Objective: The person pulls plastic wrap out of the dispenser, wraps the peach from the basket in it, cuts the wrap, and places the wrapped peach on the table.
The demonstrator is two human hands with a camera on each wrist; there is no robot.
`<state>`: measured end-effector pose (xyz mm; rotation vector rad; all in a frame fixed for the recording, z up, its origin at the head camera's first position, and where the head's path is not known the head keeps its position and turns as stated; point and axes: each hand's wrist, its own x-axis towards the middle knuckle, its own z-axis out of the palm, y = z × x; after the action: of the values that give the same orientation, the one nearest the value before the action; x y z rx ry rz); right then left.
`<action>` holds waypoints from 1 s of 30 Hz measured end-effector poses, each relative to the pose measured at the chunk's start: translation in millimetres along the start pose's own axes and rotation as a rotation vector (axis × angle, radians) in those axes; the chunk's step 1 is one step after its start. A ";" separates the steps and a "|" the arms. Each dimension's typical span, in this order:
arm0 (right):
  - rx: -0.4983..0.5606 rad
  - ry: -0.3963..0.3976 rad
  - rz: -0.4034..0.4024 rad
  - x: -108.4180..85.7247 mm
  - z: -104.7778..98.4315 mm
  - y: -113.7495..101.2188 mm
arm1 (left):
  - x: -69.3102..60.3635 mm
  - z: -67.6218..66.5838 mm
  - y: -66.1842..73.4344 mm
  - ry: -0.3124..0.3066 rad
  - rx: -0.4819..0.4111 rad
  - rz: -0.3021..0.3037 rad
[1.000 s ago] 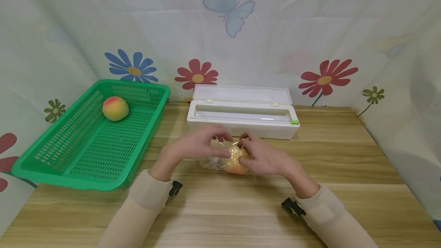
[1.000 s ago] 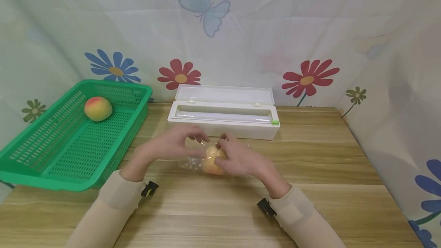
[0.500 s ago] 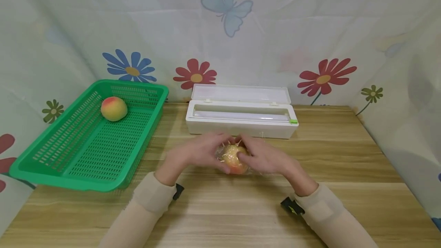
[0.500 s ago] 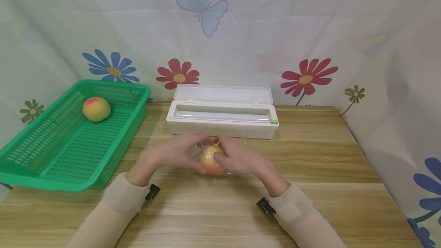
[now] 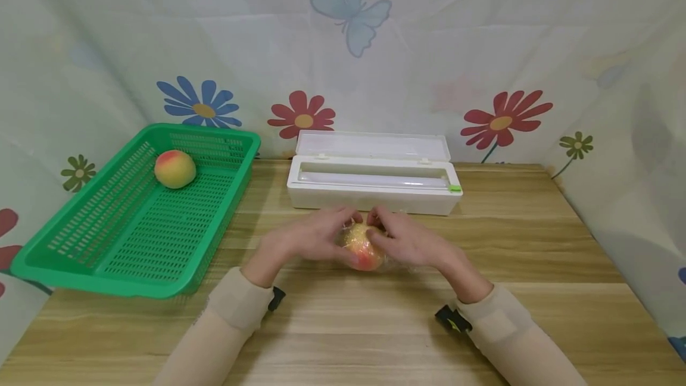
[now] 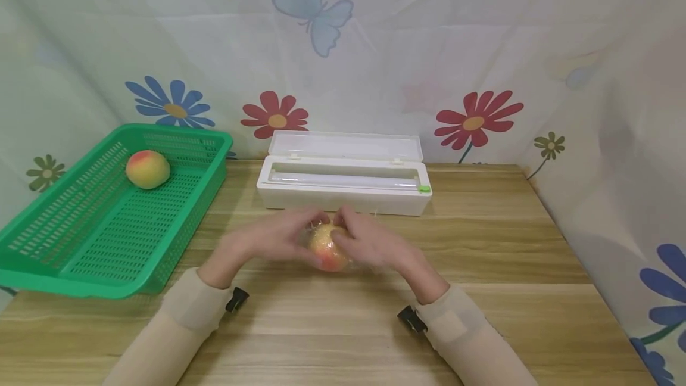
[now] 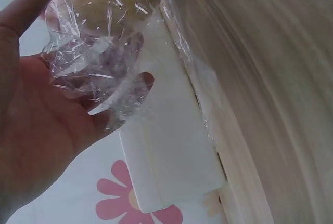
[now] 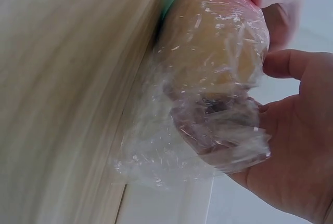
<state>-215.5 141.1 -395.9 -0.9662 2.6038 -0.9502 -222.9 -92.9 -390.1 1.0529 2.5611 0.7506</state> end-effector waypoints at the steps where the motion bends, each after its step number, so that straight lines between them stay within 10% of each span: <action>1: 0.010 0.000 -0.003 0.2 -0.4 -0.4 | 0.1 -0.2 -1.2 0.002 0.002 -0.001; 30: -0.158 -0.033 -0.043 -0.4 -0.8 -7.0 | 1.2 -0.6 -17.1 -0.092 -0.023 -0.133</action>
<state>-212.0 137.7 -390.8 -1.0702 2.6731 -0.7397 -233.8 -102.6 -399.2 0.8787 2.5087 0.6795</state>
